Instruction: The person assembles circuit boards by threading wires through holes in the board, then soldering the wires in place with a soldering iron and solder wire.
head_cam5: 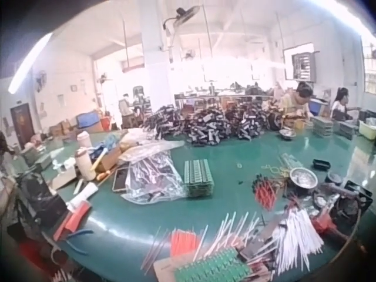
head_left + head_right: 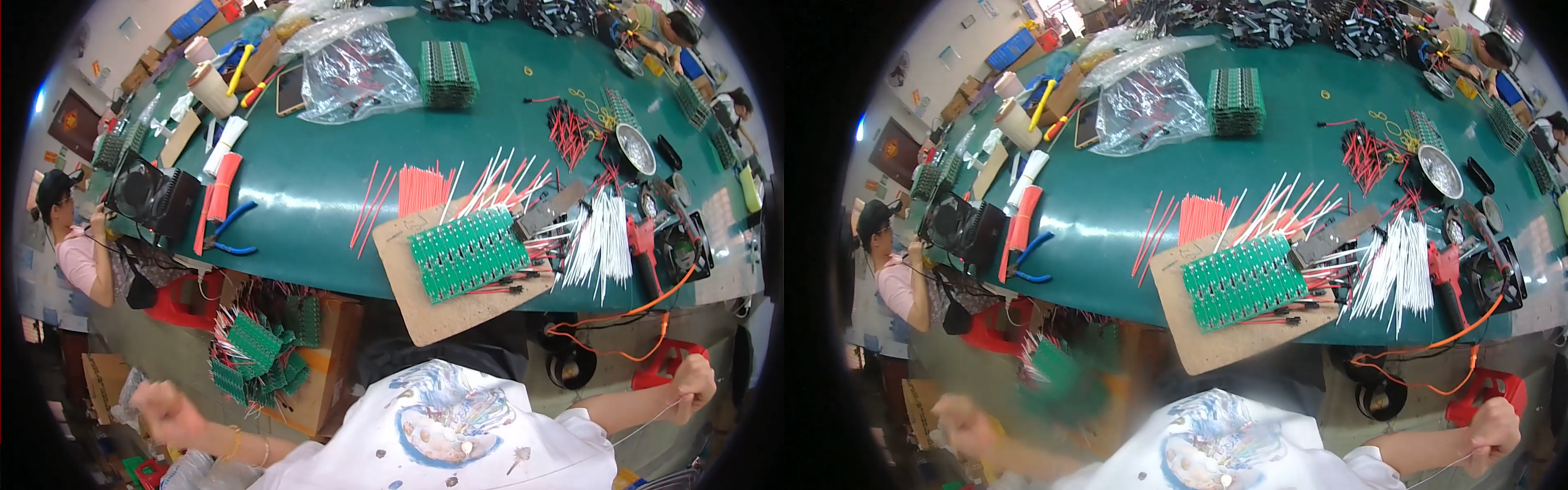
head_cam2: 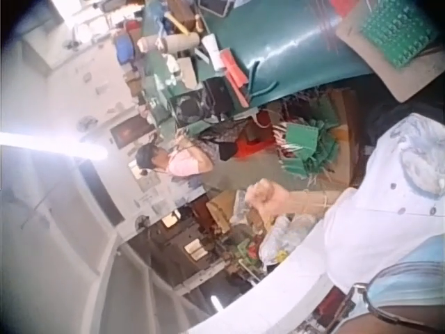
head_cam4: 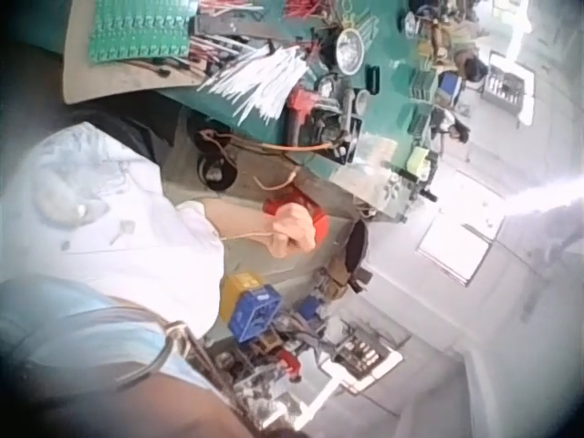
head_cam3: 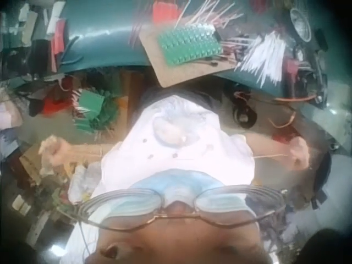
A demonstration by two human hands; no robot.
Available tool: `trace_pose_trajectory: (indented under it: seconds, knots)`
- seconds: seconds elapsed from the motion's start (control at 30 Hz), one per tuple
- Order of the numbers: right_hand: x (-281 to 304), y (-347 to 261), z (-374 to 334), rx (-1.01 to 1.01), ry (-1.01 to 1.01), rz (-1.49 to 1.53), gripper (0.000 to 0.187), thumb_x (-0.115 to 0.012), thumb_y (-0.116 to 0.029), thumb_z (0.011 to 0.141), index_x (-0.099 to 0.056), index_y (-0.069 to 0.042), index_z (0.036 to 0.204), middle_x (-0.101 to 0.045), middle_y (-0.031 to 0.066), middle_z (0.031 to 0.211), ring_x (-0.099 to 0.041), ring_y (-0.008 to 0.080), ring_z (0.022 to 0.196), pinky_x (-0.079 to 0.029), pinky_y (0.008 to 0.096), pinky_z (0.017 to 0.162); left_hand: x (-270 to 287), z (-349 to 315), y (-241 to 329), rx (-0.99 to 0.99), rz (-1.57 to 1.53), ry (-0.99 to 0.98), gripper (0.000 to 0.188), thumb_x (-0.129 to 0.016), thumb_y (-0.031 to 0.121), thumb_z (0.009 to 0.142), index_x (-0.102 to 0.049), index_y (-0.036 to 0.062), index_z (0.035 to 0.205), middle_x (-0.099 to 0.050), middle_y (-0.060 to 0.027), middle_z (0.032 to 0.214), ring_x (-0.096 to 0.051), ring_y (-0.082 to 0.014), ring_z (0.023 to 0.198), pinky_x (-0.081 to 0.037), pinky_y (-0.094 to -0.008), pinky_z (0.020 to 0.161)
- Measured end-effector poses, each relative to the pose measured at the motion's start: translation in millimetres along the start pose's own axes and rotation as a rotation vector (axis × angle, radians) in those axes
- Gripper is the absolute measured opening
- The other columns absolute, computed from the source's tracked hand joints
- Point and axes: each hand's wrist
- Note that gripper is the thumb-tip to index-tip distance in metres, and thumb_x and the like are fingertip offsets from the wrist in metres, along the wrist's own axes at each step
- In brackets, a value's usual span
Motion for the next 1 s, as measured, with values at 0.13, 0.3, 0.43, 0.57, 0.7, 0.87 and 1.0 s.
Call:
trace_pose_trajectory:
  seconds: [0.13, 0.3, 0.43, 0.57, 0.7, 0.87, 1.0]
  knots:
    - [11.0, -0.9, 0.0, -0.055, 0.030, 0.352, 0.018, -0.068, -0.012, 0.073, -0.054, -0.010, 0.061, -0.042, -0.0085, 0.042, -0.027, 0.0056, 0.030, -0.016, 0.0241, 0.036, 9.1, -28.7, -69.5, 0.449, 1.350, -0.453, 0.024, -0.064, 0.011, 0.083, -0.065, -0.0028, 0.102, -0.060, -0.0097, 0.070, -0.057, -0.0189, 0.064, -0.047, -0.0269, 0.065]
    - [-101.6, 24.6, 43.4, -0.003, -0.060, 0.497, 0.014, -0.069, 0.001, 0.066, -0.056, -0.003, 0.062, -0.055, 0.0062, 0.052, -0.047, 0.0175, 0.038, -0.031, 0.0298, 0.034, -175.4, -99.2, -103.2, 0.310, 0.587, -1.335, 0.034, -0.056, 0.013, 0.085, -0.063, -0.0047, 0.113, -0.065, -0.0205, 0.113, -0.062, -0.0346, 0.108, -0.046, -0.0406, 0.098]
    - [-170.5, 33.0, 93.7, -0.115, -0.365, 0.433, 0.004, -0.069, 0.007, 0.071, -0.065, 0.006, 0.071, -0.062, 0.0110, 0.060, -0.050, 0.0181, 0.040, -0.033, 0.0305, 0.036, -238.8, -144.0, -134.3, 0.693, 0.217, -1.533, 0.028, -0.054, 0.016, 0.094, -0.063, -0.0069, 0.109, -0.068, -0.0147, 0.092, -0.066, -0.0223, 0.082, -0.052, -0.0330, 0.076]
    - [-165.6, 29.3, 77.9, -0.647, -0.165, 0.154, 0.004, -0.069, 0.002, 0.072, -0.067, 0.002, 0.076, -0.065, 0.0086, 0.064, -0.058, 0.0157, 0.050, -0.043, 0.0290, 0.045, -213.0, -134.4, -145.3, 0.705, 0.342, -1.389, 0.019, -0.053, 0.007, 0.093, -0.065, -0.0075, 0.096, -0.055, -0.0013, 0.051, -0.048, -0.0042, 0.045, -0.036, -0.0196, 0.043]
    - [-90.1, 155.1, 38.9, -0.810, 0.884, 0.140, 0.026, -0.054, -0.020, 0.096, -0.058, 0.001, 0.111, -0.066, 0.0099, 0.080, -0.036, 0.0032, 0.045, -0.029, 0.0197, 0.040, -192.5, -128.1, -138.9, 0.487, 0.548, -0.940, 0.017, -0.049, 0.002, 0.091, -0.061, -0.0083, 0.097, -0.052, -0.0017, 0.050, -0.046, -0.0058, 0.042, -0.030, -0.0197, 0.041]
    - [-25.7, 231.1, 53.7, -0.619, 1.063, -0.243, 0.023, -0.058, -0.019, 0.095, -0.059, -0.001, 0.108, -0.067, 0.0108, 0.081, -0.048, 0.0075, 0.045, -0.035, 0.0243, 0.037, -193.0, -119.0, -147.0, 0.505, 0.571, -0.654, 0.004, -0.052, -0.001, 0.091, -0.052, -0.0025, 0.094, -0.052, -0.0028, 0.056, -0.045, -0.0060, 0.044, -0.029, -0.0185, 0.044]
    - [10.7, 267.7, 49.3, -0.550, 0.967, -0.704, 0.028, -0.058, -0.024, 0.095, -0.067, 0.002, 0.095, -0.071, 0.0122, 0.080, -0.066, 0.0198, 0.065, -0.049, 0.0305, 0.065, -201.2, -119.0, -161.1, 0.425, 0.595, -0.660, 0.005, -0.057, -0.005, 0.088, -0.055, -0.0028, 0.092, -0.053, -0.0018, 0.067, -0.046, -0.0047, 0.053, -0.031, -0.0176, 0.047]
Point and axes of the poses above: each hand's wrist, its own z-axis towards the middle knuckle, its own x-axis out of the back of the hand, y = z × x
